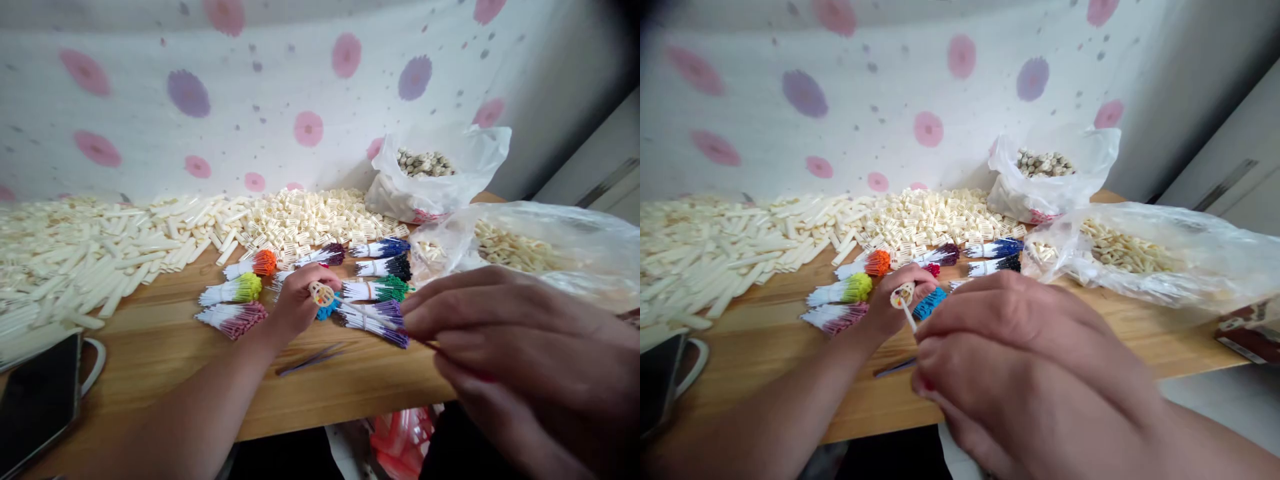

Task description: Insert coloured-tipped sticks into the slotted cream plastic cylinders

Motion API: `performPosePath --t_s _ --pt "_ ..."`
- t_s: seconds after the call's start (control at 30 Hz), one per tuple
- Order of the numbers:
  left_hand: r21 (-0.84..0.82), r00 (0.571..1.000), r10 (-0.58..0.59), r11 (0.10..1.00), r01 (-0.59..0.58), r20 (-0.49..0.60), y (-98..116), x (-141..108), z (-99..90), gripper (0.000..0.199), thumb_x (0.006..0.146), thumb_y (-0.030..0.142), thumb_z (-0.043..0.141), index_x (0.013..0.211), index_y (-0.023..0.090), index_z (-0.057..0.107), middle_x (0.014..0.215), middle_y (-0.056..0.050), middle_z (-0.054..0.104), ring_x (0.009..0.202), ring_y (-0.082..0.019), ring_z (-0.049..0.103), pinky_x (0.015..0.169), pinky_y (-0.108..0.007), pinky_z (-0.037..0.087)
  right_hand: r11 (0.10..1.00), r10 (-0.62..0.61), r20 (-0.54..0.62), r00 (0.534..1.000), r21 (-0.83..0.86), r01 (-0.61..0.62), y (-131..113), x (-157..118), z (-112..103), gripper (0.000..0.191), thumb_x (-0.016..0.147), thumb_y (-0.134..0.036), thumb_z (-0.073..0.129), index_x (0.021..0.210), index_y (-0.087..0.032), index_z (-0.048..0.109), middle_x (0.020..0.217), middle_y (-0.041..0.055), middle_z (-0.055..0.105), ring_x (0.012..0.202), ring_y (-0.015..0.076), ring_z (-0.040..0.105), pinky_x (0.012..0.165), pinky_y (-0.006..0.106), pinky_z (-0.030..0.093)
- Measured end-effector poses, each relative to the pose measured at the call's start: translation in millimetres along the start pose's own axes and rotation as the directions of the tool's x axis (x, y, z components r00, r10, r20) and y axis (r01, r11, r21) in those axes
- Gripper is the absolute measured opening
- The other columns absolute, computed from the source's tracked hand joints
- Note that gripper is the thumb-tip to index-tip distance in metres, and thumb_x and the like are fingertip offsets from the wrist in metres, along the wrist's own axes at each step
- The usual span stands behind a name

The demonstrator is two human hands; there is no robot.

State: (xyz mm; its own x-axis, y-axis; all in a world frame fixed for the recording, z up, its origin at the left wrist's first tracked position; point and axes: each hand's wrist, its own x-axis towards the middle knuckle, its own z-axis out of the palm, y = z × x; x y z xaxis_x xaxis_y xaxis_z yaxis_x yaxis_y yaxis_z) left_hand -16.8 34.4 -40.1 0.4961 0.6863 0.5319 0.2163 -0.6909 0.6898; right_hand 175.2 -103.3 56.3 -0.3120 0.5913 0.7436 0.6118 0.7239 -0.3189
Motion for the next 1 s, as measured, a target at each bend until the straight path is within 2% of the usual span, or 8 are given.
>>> performPosePath --t_s 0.1,0.27,0.43,0.6,0.7,0.8,0.87,1.0 --pt "0.001 0.998 0.050 0.999 -0.050 -0.023 -1.5 0.3 1.3 0.009 0.080 0.014 0.058 0.074 0.017 0.065 0.071 -0.001 0.062 0.069 -0.013 0.057 0.066 -0.026 0.045 0.995 -0.097 0.043 0.994 -0.029 0.098 -1.0 3.9 11.6 0.016 0.081 -0.012 0.060 0.096 -0.016 0.062 0.094 0.0043 0.069 0.091 0.0156 0.065 0.081 0.023 0.056" --pt "-0.035 0.997 0.076 0.996 -0.076 -0.001 0.5 0.7 1.7 0.013 0.084 0.021 0.057 0.075 0.016 0.066 0.070 -0.002 0.061 0.066 -0.013 0.056 0.064 -0.027 0.044 0.977 -0.190 0.069 0.979 -0.088 0.196 7.0 10.0 22.2 0.015 0.082 -0.013 0.058 0.096 -0.016 0.062 0.095 0.0072 0.070 0.091 0.0143 0.065 0.082 0.022 0.055" --pt "-0.032 0.993 0.113 0.993 -0.113 0.015 -0.1 -1.4 2.3 0.017 0.086 0.025 0.055 0.075 0.017 0.064 0.067 -0.001 0.059 0.065 -0.013 0.053 0.063 -0.027 0.042 0.977 -0.211 -0.011 0.977 -0.037 0.211 14.8 10.7 38.7 0.016 0.080 -0.006 0.057 0.093 -0.015 0.061 0.088 0.0094 0.069 0.085 0.0144 0.065 0.076 0.025 0.055" --pt "0.020 0.992 0.124 0.992 -0.124 0.002 -3.8 -2.3 2.7 0.006 0.082 0.024 0.060 0.080 0.019 0.063 0.072 0.000 0.056 0.071 -0.013 0.052 0.066 -0.026 0.040 0.990 -0.140 -0.081 0.987 -0.030 0.138 27.1 7.1 57.9 0.017 0.080 -0.005 0.059 0.094 -0.016 0.060 0.084 0.0080 0.067 0.080 0.0158 0.063 0.071 0.029 0.054" --pt "0.033 0.994 0.107 0.994 -0.108 0.027 -1.2 -0.5 -1.5 0.019 0.081 0.030 0.062 0.095 0.019 0.061 0.085 -0.003 0.056 0.082 -0.017 0.053 0.074 -0.030 0.042 0.995 -0.078 -0.082 0.994 -0.060 0.073 38.0 3.0 61.2 0.023 0.080 -0.005 0.058 0.099 -0.018 0.060 0.091 0.0070 0.065 0.083 0.0166 0.060 0.073 0.032 0.052" --pt "-0.006 0.987 0.104 0.995 -0.104 0.126 2.5 0.3 -7.3 0.035 0.085 0.038 0.055 0.114 0.019 0.054 0.098 -0.007 0.054 0.093 -0.021 0.051 0.083 -0.036 0.041 0.994 -0.061 -0.080 0.995 -0.094 0.053 46.7 0.5 60.2 0.024 0.080 -0.003 0.058 0.099 -0.018 0.062 0.093 0.0067 0.061 0.084 0.0157 0.057 0.073 0.031 0.049" --pt "-0.044 0.977 0.117 0.993 -0.111 0.177 3.9 -0.4 -9.8 0.039 0.089 0.040 0.046 0.122 0.021 0.049 0.103 -0.008 0.052 0.098 -0.022 0.049 0.088 -0.038 0.040 0.994 -0.045 -0.100 0.994 -0.099 0.035 49.9 0.7 60.0 0.021 0.079 -0.004 0.060 0.095 -0.018 0.063 0.089 0.0051 0.056 0.080 0.0138 0.055 0.069 0.029 0.048" --pt "-0.043 0.978 0.104 0.994 -0.098 0.179 3.9 -2.6 -9.1 0.033 0.095 0.037 0.034 0.120 0.023 0.050 0.104 -0.007 0.051 0.101 -0.020 0.048 0.090 -0.036 0.039 0.997 -0.005 -0.139 0.990 -0.072 -0.005 52.3 4.6 62.2 0.013 0.077 -0.007 0.063 0.087 -0.017 0.064 0.084 0.0032 0.050 0.075 0.0119 0.051 0.063 0.026 0.046"
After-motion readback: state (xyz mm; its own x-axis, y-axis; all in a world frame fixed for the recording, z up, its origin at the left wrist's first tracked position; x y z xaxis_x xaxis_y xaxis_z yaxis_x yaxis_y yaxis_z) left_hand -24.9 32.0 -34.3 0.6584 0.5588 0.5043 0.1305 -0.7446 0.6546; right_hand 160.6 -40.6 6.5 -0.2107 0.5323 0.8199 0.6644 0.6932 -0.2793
